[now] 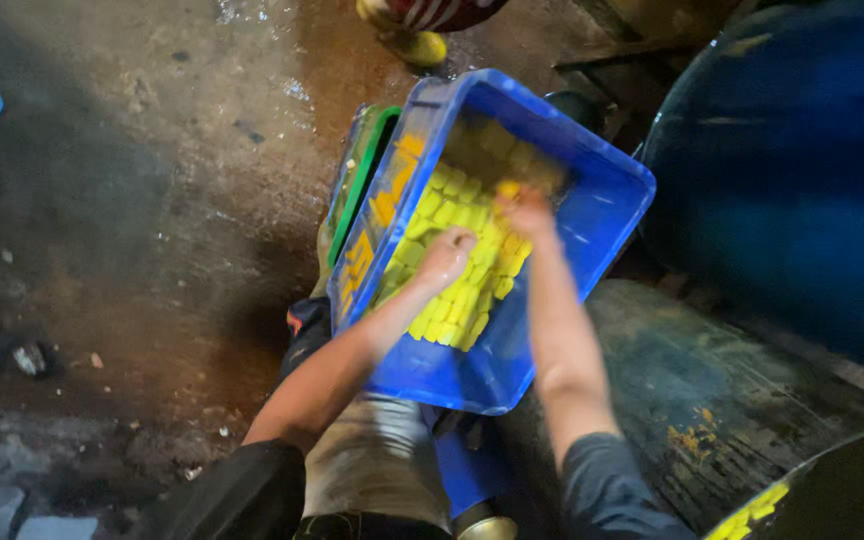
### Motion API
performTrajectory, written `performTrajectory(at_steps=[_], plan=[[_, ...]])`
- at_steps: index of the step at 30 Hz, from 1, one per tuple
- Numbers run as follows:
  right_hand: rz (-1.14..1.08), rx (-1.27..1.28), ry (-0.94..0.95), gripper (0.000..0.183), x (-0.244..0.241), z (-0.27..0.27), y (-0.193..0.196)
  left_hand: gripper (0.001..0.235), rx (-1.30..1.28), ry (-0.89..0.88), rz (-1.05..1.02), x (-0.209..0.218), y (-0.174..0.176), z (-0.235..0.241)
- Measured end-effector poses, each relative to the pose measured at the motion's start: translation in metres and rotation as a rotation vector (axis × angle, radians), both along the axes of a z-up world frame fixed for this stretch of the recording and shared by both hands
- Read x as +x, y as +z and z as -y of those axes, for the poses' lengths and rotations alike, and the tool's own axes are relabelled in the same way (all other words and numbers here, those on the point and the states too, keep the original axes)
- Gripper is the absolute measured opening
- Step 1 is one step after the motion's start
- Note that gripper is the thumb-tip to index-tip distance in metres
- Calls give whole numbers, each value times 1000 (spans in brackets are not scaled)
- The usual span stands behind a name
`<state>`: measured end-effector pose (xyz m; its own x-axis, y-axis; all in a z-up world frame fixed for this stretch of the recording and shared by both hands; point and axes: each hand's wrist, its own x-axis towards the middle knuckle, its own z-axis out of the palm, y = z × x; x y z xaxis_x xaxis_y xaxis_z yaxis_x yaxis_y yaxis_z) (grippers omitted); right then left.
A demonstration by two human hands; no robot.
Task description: The person takes yellow blocks out of a large vat of water by hand and places them into a blue crate.
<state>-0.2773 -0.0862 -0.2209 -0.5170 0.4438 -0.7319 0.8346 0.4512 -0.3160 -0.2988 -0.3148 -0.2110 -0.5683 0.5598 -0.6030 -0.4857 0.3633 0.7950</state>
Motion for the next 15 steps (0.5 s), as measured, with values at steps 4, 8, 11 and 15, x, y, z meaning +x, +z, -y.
performTrajectory(at_steps=[4, 8, 11, 15], plan=[[123, 288, 304, 87, -7, 23, 11, 35, 46, -60, -671, -52, -48, -63], [269, -38, 472, 101, -13, 1, 145, 67, -160, -894, -768, -74, -96, -132], [-78, -54, 560, 76, 11, 17, 305, 63, -299, -1085, -705, -57, -102, -115], [-596, -123, 450, 41, 127, 17, 504, 45, -452, -1117, -917, -53, -25, -105]])
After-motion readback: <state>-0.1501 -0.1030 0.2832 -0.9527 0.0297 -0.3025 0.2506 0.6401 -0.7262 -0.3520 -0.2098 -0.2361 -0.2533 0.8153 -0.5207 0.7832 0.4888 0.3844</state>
